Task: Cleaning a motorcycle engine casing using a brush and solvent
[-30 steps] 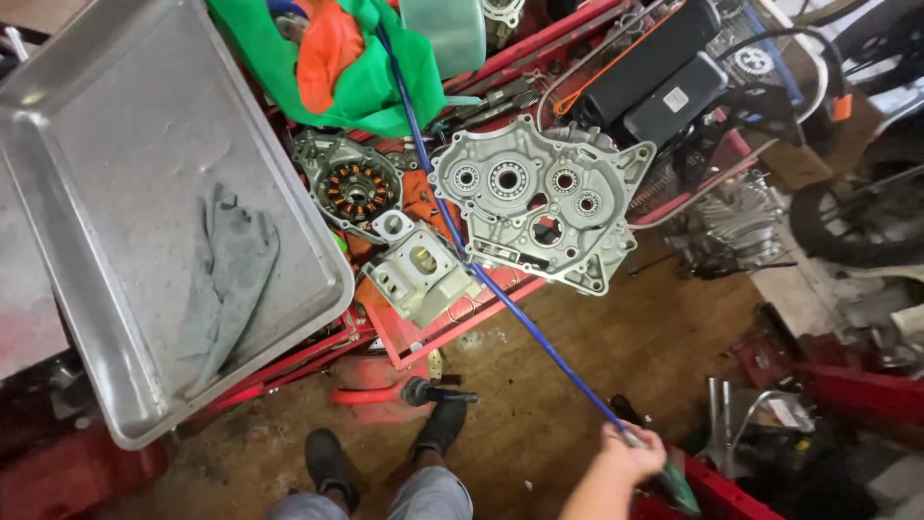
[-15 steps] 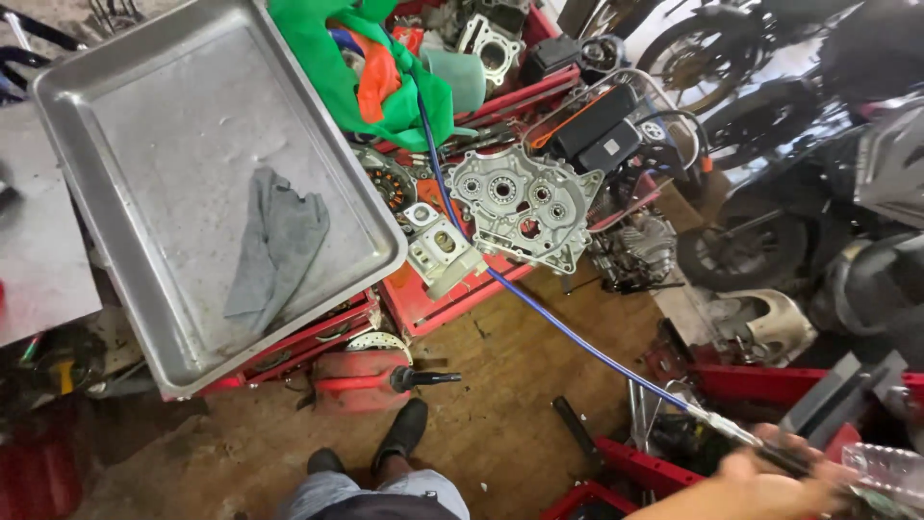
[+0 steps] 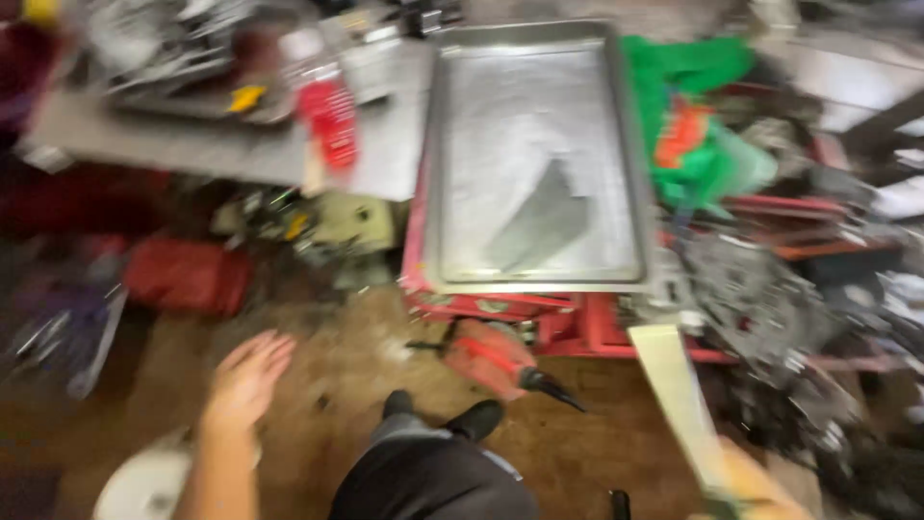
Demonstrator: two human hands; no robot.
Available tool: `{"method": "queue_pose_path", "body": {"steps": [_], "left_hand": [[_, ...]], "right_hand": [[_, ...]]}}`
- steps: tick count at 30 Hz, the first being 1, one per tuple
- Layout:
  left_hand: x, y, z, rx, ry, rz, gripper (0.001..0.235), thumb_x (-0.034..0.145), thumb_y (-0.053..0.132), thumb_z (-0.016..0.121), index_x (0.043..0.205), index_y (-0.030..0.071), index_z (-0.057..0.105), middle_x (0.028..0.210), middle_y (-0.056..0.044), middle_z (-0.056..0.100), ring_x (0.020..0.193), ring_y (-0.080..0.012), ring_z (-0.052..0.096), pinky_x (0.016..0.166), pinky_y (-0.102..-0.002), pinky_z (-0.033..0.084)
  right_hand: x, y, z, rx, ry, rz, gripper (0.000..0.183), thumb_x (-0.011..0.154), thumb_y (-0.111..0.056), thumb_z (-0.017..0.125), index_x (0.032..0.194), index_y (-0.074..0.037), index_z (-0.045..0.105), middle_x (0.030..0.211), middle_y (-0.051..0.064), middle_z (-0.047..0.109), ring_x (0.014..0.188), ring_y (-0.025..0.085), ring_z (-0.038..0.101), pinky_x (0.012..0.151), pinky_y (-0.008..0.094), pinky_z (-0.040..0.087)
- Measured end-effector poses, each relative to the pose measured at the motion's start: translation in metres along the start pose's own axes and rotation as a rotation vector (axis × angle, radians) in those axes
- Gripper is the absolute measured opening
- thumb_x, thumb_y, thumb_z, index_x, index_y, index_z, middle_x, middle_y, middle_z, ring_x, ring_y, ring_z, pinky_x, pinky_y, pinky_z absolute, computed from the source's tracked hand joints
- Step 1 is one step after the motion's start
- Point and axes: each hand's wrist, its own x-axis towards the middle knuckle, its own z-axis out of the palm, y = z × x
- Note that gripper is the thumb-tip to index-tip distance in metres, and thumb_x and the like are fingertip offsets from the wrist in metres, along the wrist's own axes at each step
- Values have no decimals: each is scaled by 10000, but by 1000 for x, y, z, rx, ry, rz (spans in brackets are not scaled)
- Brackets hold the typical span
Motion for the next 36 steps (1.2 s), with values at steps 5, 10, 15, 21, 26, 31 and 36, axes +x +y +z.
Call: {"method": "queue_pose_path", "body": {"steps": [5,10,15,21,26,31,36], "left_hand": [[10,3,79,-138,220,-179,268,951,216,703,1171,65,681,968,-155,770,751,-161,722,624,-211,525],[10,-22,88,-60,270,-322,187,973,273,666,1080,120,681,965,-153,790,750,-166,734,633,-226,537],[22,-41,85,1,243,-366,203,959,225,684,1124,111,712,988,-143,795,762,-161,737,662,-237,545],[28,-51,113,62,87,-397,137,968,211,704,996,79,726,859,-196,783,629,-133,690,525,-192,481],[26,-56,139,87,-54,-394,252,980,325,669,978,75,703,739,-117,723,590,-96,593,522,-198,392],[30,-47,153,-80,-73,-436,156,970,164,699,1050,34,727,819,-134,725,627,-96,605,553,-185,447],[32,-43,149,-109,-102,-426,277,926,107,726,1191,26,730,952,-173,771,741,-139,695,683,-203,550]], "right_hand": [[115,-36,174,-426,-711,-306,641,761,-244,731,1375,-117,596,1237,104,738,1100,265,729,949,375,522],[111,1,237,-573,-757,-336,695,710,-291,755,1384,-213,605,886,9,725,790,283,706,749,408,531],[121,-6,236,-603,-696,-270,489,902,-430,680,1342,-223,632,853,13,747,763,290,723,713,415,546],[127,-2,239,-520,-660,-272,457,917,-387,701,1324,-190,632,885,43,767,731,306,737,700,419,549],[132,7,232,-579,-642,-135,489,893,-445,697,1331,-245,610,1207,-42,763,864,262,774,688,437,583],[138,4,227,-577,-620,-76,463,907,-419,673,1334,-256,602,1218,-81,756,897,216,769,668,418,583],[138,8,221,-532,-626,-41,459,902,-401,701,1322,-251,593,1110,-49,789,821,268,767,645,442,571]]}}
